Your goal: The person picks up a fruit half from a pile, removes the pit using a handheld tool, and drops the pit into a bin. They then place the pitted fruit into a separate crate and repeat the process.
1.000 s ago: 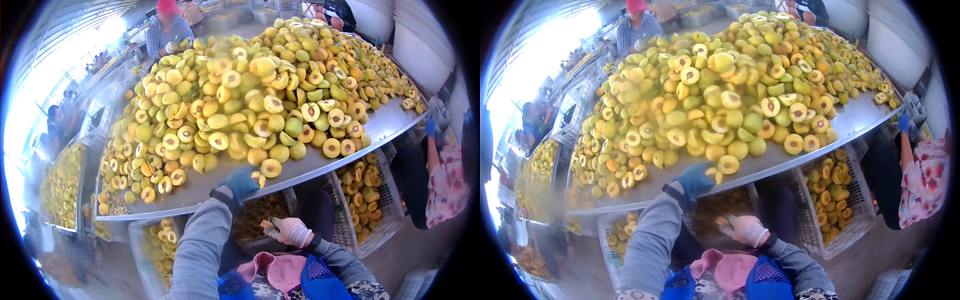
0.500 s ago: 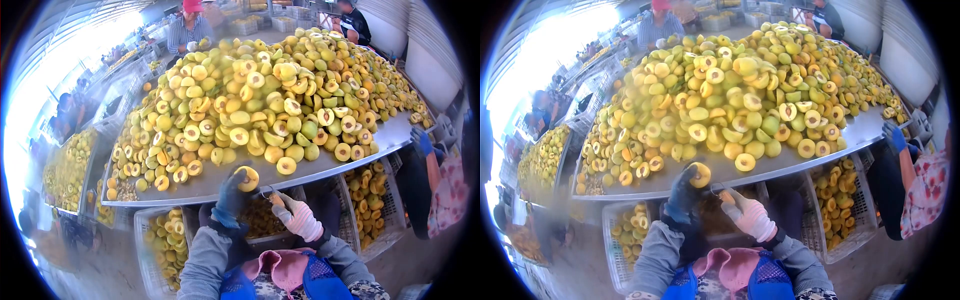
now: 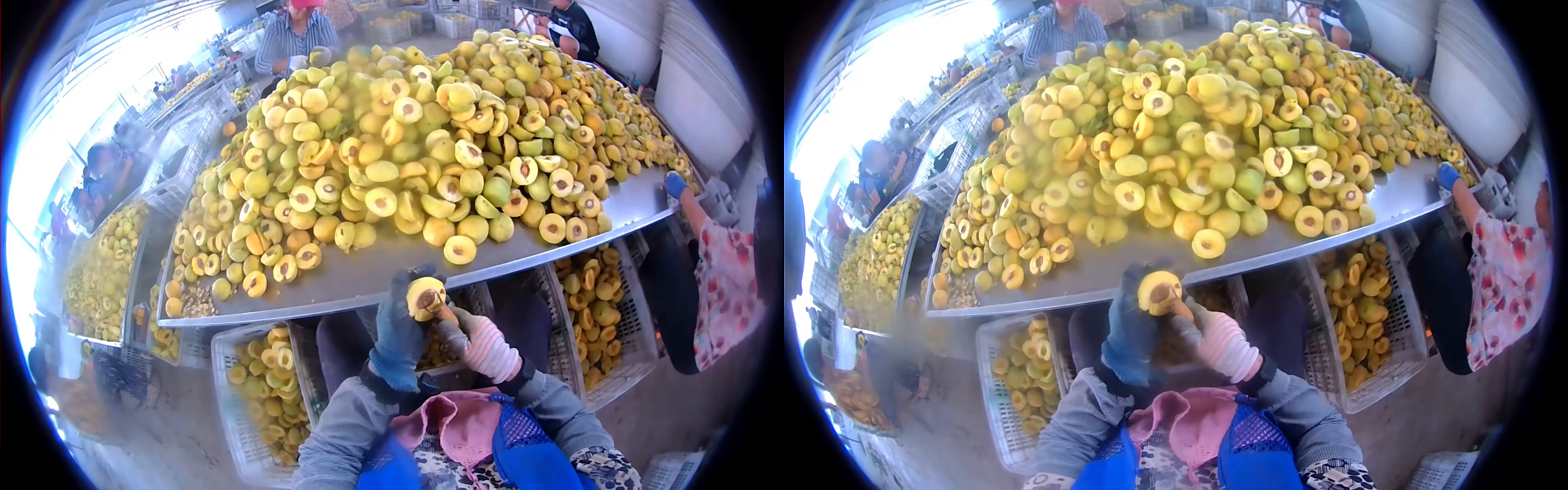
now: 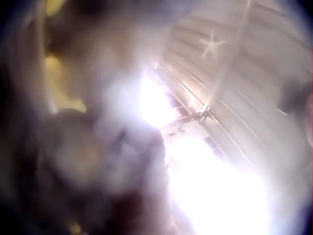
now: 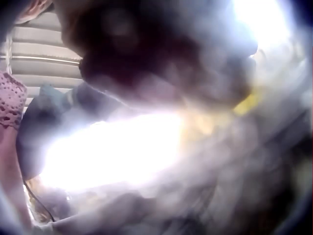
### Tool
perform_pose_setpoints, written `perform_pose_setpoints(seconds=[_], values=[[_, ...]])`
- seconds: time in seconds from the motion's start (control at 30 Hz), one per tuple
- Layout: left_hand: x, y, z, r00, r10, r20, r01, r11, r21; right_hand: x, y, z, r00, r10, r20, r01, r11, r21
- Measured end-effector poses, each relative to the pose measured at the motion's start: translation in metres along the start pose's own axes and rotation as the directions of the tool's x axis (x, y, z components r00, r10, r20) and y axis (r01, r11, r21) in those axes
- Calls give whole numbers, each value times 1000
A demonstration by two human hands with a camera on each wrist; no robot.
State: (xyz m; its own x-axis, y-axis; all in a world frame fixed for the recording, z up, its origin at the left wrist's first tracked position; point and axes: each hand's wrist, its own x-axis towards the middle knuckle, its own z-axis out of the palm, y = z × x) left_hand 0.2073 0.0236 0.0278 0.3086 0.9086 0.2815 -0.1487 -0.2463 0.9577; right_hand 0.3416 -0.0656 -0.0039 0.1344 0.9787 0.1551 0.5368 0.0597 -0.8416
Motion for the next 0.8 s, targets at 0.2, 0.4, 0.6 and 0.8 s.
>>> perform_pose_setpoints(seconds=[0.2, 0.4, 0.6, 0.8], values=[[-1, -2, 8, 909, -415, 34, 379, 790, -482, -6, -30, -12, 968, 162, 189, -184, 977, 105], [7, 27, 7, 922, -329, 202, 386, 778, -496, -1, -40, -26, 934, 178, 308, -226, 966, 126], [1, 15, -4, 834, -75, 547, 506, 500, -703, -4, -44, -25, 710, 197, 677, -640, 582, 502], [-27, 9, -144, 918, 321, -232, -71, 709, 702, -1, 14, -8, 745, 181, 642, -291, 954, 68]])
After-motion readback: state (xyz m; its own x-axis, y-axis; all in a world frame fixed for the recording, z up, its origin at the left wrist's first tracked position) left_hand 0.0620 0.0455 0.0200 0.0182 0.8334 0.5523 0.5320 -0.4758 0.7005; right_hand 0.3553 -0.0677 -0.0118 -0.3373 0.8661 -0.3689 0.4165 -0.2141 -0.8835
